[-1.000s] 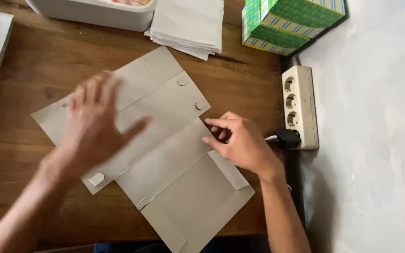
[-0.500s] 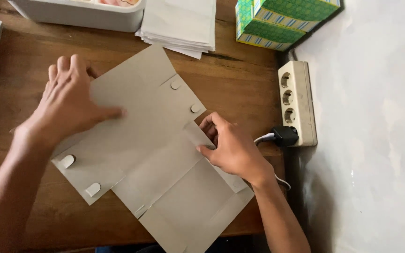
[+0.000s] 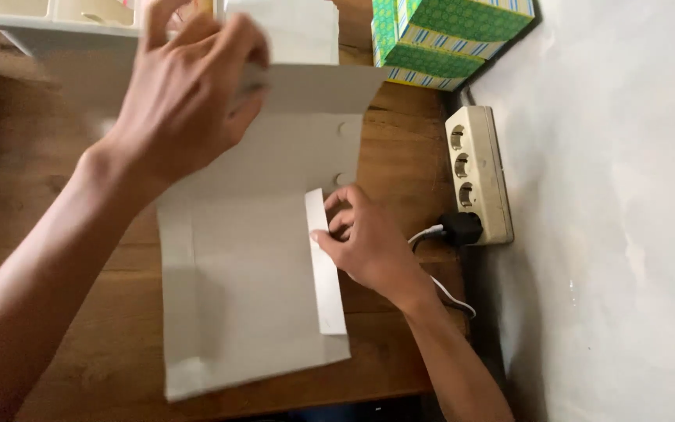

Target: Folding cardboard templates and applying decorative tape to assemble small boxes.

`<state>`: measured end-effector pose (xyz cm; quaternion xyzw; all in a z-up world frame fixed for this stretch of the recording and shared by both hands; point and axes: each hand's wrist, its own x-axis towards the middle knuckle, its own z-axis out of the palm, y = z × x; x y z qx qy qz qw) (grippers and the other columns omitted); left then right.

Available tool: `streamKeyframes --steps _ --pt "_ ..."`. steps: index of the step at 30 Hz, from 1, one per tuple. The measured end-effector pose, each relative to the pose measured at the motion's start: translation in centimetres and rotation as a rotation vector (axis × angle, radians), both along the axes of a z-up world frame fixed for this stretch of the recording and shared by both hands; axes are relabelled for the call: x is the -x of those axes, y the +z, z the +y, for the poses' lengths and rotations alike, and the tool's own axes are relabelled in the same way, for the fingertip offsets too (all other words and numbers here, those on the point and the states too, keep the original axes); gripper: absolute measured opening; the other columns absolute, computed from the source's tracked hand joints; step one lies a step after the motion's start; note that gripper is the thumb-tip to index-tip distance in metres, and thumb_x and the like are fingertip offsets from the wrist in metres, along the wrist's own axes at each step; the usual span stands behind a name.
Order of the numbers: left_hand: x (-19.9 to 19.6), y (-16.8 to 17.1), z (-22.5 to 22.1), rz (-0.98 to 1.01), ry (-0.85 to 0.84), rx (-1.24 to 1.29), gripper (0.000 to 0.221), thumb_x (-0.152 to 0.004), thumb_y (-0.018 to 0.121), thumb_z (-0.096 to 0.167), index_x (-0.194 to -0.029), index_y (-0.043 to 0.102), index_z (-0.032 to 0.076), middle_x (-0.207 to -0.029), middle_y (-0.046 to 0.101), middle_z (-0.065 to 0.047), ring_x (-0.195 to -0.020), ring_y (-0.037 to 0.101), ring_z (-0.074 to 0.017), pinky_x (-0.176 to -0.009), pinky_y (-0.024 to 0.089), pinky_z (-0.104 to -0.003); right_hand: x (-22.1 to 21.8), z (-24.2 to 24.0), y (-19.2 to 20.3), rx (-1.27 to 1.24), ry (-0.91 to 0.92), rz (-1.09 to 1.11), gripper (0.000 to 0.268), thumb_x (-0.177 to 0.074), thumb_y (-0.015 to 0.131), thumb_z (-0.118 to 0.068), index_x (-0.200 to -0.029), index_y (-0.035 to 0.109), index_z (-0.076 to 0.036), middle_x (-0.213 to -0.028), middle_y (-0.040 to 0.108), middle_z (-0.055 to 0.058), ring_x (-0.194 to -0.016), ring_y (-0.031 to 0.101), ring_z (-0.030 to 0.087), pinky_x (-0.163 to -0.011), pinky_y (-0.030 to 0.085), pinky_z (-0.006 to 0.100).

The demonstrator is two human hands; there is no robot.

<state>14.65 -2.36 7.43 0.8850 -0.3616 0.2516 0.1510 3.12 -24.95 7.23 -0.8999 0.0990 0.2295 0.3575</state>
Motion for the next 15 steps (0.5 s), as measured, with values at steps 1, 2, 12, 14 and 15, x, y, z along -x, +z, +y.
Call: streamKeyframes --steps 1,2,12,14,15 --pt "-0.1 -0.2 -0.5 0.004 0.000 0.000 0.035 -0.098 0.081 0.010 -0.117 0.052 0.006 -0.100 0.076 -0.006 -0.100 0.071 -0.0332 -0.116 0.026 -0.049 0.0 0.0 -0.3 0.000 0.000 0.004 0.035 -0.086 0.072 -0.030 -0.115 0.058 -0.017 -0.087 0.076 0.001 -0.075 0.070 0.015 -0.073 0.053 0.030" --pt "-0.4 -0.4 -1.0 -0.112 -0.008 -0.009 0.037 -0.090 0.078 0.008 -0.118 0.055 0.007 -0.114 0.069 -0.009 -0.110 0.061 -0.0322 -0.111 0.030 -0.046 -0.1 0.0 -0.6 -0.019 -0.013 -0.025 0.034 -0.086 0.073 -0.028 -0.113 0.058 -0.015 -0.081 0.076 0.000 -0.069 0.065 0.015 -0.071 0.050 0.030" --pt "6.7 -9.7 -1.3 0.275 -0.111 -0.216 0.085 -0.098 0.051 0.066 -0.156 0.039 0.006 -0.164 0.033 -0.024 -0.151 0.031 -0.0397 -0.118 0.027 -0.059 -0.2 -0.9 -1.4 -0.205 0.129 -0.365 0.015 -0.099 0.061 -0.021 -0.097 0.069 -0.008 -0.078 0.069 -0.002 -0.065 0.057 0.008 -0.061 0.049 0.023" --pt "6.5 -9.5 -0.4 0.342 -0.169 -0.164 0.082 -0.099 0.050 0.063 -0.157 0.036 0.007 -0.166 0.028 -0.022 -0.154 0.024 -0.0370 -0.121 0.018 -0.056 -0.4 -0.8 -1.7 -0.192 0.207 -0.446 0.017 -0.099 0.061 -0.021 -0.101 0.073 -0.010 -0.086 0.070 -0.001 -0.059 0.053 0.007 -0.052 0.043 0.022" --pt "6.4 -9.4 0.0 0.408 -0.230 -0.112 0.079 -0.101 0.049 0.061 -0.158 0.034 0.008 -0.169 0.023 -0.020 -0.157 0.016 -0.0343 -0.124 0.010 -0.054 -0.5 -0.8 -1.9 -0.179 0.282 -0.527 0.020 -0.099 0.060 -0.021 -0.104 0.077 -0.011 -0.093 0.072 -0.001 -0.054 0.048 0.006 -0.044 0.037 0.021"
